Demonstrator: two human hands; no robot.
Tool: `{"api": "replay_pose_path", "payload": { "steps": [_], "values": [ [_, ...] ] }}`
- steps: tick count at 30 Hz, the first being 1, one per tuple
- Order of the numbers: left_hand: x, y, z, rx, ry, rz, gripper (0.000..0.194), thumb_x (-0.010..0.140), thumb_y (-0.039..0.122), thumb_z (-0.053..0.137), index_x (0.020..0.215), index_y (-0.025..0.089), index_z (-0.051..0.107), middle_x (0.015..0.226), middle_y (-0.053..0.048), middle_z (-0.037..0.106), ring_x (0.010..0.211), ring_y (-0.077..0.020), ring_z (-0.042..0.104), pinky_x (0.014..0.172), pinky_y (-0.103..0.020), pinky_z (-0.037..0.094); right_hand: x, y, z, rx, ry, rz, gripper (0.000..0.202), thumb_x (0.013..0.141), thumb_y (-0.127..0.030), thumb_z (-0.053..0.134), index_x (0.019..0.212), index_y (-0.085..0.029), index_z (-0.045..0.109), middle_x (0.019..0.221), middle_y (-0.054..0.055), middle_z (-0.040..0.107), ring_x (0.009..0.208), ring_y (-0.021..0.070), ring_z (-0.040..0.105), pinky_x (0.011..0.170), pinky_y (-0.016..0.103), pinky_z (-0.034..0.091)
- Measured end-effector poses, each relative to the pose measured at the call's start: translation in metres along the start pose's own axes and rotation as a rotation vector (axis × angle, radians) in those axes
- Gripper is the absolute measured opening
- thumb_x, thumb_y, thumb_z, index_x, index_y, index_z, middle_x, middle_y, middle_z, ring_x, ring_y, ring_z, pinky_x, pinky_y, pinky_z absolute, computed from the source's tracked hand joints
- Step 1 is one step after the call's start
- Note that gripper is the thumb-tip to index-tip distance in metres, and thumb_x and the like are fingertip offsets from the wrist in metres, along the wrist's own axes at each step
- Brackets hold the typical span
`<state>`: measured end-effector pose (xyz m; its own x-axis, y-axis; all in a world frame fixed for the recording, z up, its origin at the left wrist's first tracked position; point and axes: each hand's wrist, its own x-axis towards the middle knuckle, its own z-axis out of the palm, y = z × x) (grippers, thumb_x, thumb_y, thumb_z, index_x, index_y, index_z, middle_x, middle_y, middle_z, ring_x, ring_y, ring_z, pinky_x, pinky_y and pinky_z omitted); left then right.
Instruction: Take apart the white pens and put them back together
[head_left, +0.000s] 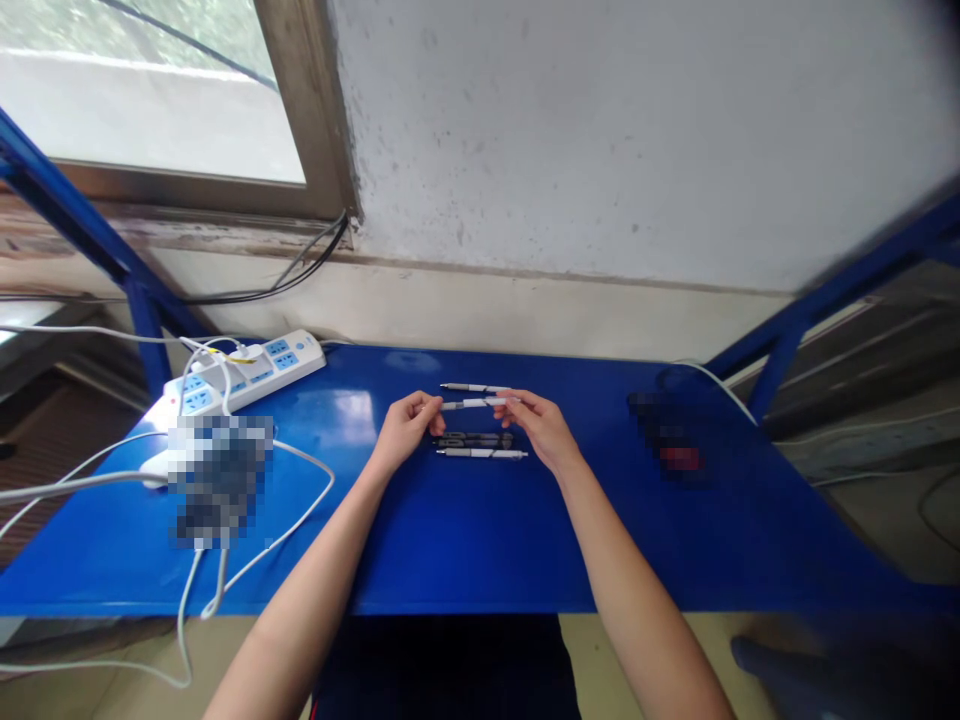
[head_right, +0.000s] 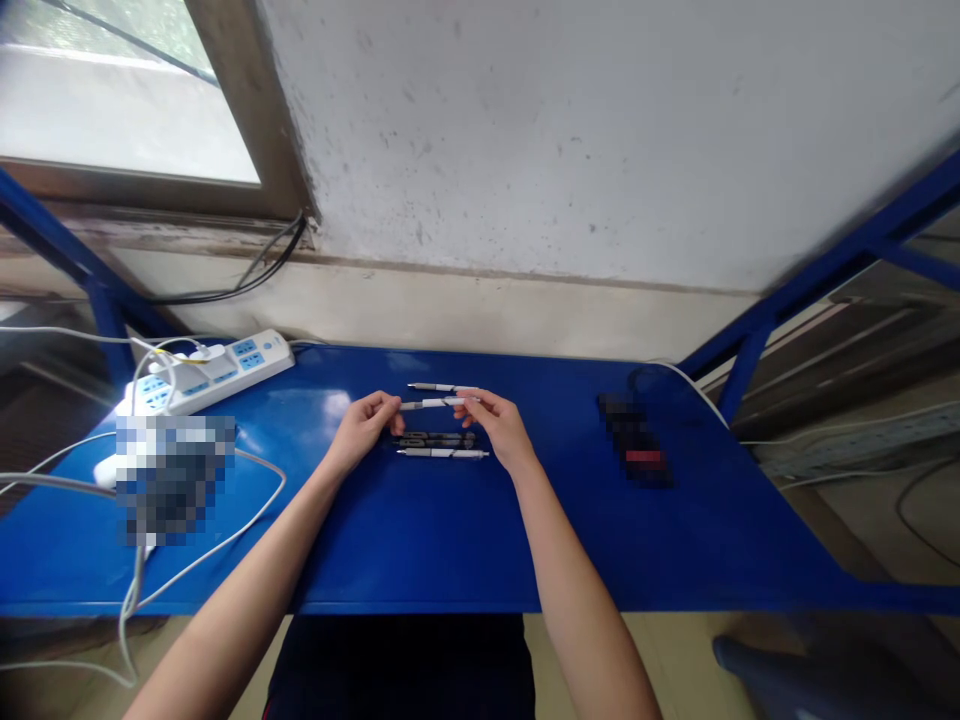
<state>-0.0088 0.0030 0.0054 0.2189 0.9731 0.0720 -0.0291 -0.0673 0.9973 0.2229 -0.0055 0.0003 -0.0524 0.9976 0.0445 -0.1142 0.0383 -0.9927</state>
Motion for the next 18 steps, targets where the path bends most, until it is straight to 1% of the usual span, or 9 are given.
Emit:
{"api": "replay_pose_path", "payload": {
  "steps": [2,3,6,8,11,14,18],
  "values": [
    [0.0003,0.0004,-0.0011,0.020,0.010,-0.012,0.039,0.085,0.050,0.054,0.064,0.017,0.054,0.054,-0.001,0.061,0.048,-0.0111,0.052,0.052,-0.024,0.041,-0.0004,-0.0001,-0.0003,-0.014,-0.038,0.007,0.027,0.077,-0.041,0.070,0.096,-0.022,0.073,0.082,0.006,0.072,0.078,0.0201,0.067,0.068,0.032,0.050],
    [0.0004,0.0006,-0.0015,0.025,0.016,-0.012,0.040,0.085,0.051,0.054,0.064,0.017,0.053,0.053,-0.001,0.061,0.047,-0.0109,0.051,0.052,-0.024,0.041,-0.0005,0.0001,-0.0006,-0.019,-0.055,0.016,0.027,0.078,-0.042,0.070,0.096,-0.022,0.073,0.083,0.007,0.073,0.079,0.0206,0.067,0.068,0.032,0.050],
    [0.0009,0.0007,-0.0022,0.001,0.025,0.007,0.033,0.083,0.048,0.059,0.073,0.017,0.057,0.060,-0.001,0.063,0.053,-0.0114,0.054,0.055,-0.024,0.043,-0.0001,0.0014,-0.0012,-0.016,-0.066,0.056,0.028,0.078,-0.044,0.070,0.094,-0.021,0.072,0.083,0.008,0.074,0.079,0.0216,0.069,0.067,0.032,0.051],
    [0.0009,0.0005,-0.0020,-0.025,0.019,0.020,0.028,0.081,0.045,0.063,0.081,0.017,0.059,0.066,-0.002,0.064,0.059,-0.0119,0.057,0.059,-0.024,0.045,0.0004,0.0020,-0.0012,-0.013,-0.055,0.071,0.030,0.076,-0.045,0.070,0.093,-0.020,0.072,0.084,0.008,0.074,0.079,0.0223,0.069,0.066,0.032,0.051],
    [0.0004,-0.0004,-0.0017,-0.033,0.001,0.036,0.026,0.080,0.042,0.065,0.088,0.017,0.061,0.072,-0.002,0.065,0.065,-0.0126,0.060,0.063,-0.025,0.047,0.0011,0.0017,-0.0007,-0.014,-0.029,0.069,0.033,0.075,-0.047,0.071,0.094,-0.020,0.072,0.086,0.009,0.074,0.082,0.0235,0.070,0.066,0.032,0.051],
    [0.0000,-0.0016,-0.0020,-0.007,0.003,0.036,0.026,0.078,0.040,0.066,0.091,0.018,0.062,0.077,-0.002,0.067,0.069,-0.0135,0.061,0.065,-0.025,0.048,0.0008,0.0003,-0.0003,-0.006,-0.007,0.059,0.033,0.074,-0.046,0.072,0.095,-0.021,0.072,0.088,0.009,0.074,0.084,0.0235,0.070,0.066,0.032,0.051],
    [0.0005,-0.0027,-0.0025,0.010,0.035,0.011,0.027,0.075,0.040,0.068,0.088,0.017,0.065,0.079,-0.003,0.068,0.073,-0.0160,0.063,0.067,-0.027,0.050,-0.0009,-0.0023,-0.0001,-0.005,-0.031,0.039,0.032,0.074,-0.044,0.073,0.098,-0.023,0.072,0.092,0.007,0.074,0.085,0.0229,0.069,0.068,0.032,0.051]
  ]
}}
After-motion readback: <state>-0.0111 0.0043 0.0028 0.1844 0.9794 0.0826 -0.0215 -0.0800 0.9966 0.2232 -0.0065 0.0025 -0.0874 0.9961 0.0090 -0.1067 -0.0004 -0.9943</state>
